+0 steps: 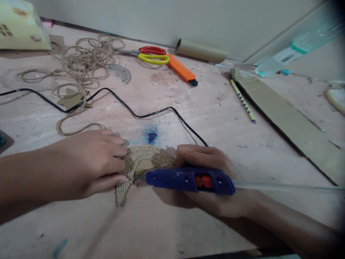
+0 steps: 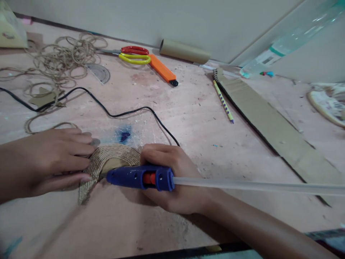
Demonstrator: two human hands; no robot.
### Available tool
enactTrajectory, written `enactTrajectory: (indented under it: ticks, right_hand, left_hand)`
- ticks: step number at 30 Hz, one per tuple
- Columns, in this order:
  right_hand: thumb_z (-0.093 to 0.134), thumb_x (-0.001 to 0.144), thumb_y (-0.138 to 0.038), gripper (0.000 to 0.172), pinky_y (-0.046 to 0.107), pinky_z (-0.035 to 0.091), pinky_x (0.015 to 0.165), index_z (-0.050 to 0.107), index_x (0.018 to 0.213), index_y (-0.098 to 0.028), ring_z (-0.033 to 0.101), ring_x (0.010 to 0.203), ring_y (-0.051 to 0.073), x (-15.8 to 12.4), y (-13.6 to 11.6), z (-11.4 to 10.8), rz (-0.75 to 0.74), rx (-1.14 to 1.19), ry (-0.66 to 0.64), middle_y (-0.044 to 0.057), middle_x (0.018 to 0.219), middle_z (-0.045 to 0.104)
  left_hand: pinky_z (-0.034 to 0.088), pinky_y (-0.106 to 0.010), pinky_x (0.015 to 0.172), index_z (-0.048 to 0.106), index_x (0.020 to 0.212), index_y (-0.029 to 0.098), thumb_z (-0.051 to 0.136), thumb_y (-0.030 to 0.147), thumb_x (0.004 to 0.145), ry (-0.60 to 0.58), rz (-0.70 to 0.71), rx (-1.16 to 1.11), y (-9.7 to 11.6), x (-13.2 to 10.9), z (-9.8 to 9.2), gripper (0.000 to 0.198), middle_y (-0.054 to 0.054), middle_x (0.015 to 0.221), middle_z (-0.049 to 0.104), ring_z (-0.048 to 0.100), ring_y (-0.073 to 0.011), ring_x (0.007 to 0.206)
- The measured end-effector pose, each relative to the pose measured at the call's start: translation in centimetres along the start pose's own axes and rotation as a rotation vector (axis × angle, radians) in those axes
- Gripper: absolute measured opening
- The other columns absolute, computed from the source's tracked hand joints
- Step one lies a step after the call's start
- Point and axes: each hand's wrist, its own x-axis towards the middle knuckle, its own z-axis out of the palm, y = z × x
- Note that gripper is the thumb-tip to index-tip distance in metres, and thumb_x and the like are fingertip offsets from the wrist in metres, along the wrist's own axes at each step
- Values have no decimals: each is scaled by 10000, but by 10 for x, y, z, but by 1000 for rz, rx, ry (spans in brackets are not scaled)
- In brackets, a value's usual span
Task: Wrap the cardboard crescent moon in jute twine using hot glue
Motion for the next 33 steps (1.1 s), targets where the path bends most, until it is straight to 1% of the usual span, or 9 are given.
enactTrajectory:
  ticks: [3,6,8,12,16,22,25,29,33]
  right_hand:
    - [680,876,-252,177,331,331,558,507,843,-264,471,570,133,-1,3,1,-4,-8,10,-48,709,524]
    - [682,870,-260,159,333,333,557,524,860,-269,479,569,139,-2,5,2,-14,-13,19,-46,706,532]
    - [674,872,-271,149,339,327,558,525,867,-275,480,569,149,-3,6,2,-14,-18,24,-41,697,534]
    - [655,868,-235,136,333,339,584,526,896,-272,466,566,135,-3,7,2,-45,-23,38,-49,721,531]
    - [663,868,-243,137,333,357,591,531,892,-272,472,573,139,-3,8,2,-52,-10,44,-51,722,534]
    - [665,874,-233,157,337,357,590,514,862,-276,464,576,148,-2,7,2,-29,-16,45,-56,690,489]
    - [676,855,-238,182,343,345,581,498,854,-277,459,574,152,-1,7,2,-28,-18,49,-52,696,499]
    - [669,843,-192,193,335,361,594,495,861,-275,458,572,140,-1,7,2,-49,-10,77,-57,709,500]
    - [679,843,-196,193,340,365,593,505,865,-277,489,588,154,-2,7,1,-24,-23,71,-48,710,534]
  left_hand:
    - [448,-411,794,789,961,208,645,174,1106,-9,-4,-5,1,-1,-1,207,-25,870,750,646,-253,829]
    - [432,-414,777,779,953,206,646,158,1092,-15,-15,-29,2,0,-2,198,-22,855,742,626,-250,804]
    - [429,-409,784,770,951,208,668,154,1078,-12,-16,-24,2,0,-2,171,-22,850,740,624,-249,806]
    - [416,-395,781,743,939,211,700,129,1051,-16,-21,-22,2,1,-3,145,-20,855,740,621,-244,811]
    - [409,-393,779,724,951,217,685,125,1057,-17,-22,-43,2,2,-3,146,-8,839,721,609,-243,797]
    - [412,-399,783,721,945,214,651,117,1075,-18,-15,-56,1,1,-1,176,-3,844,717,596,-238,791]
    - [416,-397,784,725,950,216,656,115,1067,-18,-14,-50,1,2,-1,169,-6,840,719,602,-242,793]
    - [417,-401,782,725,944,215,654,109,1062,-29,-26,-55,2,2,-2,174,-7,848,732,611,-243,798]
    - [423,-393,781,714,933,222,681,123,1056,-18,-26,-47,2,2,-2,161,-3,835,726,619,-240,796]
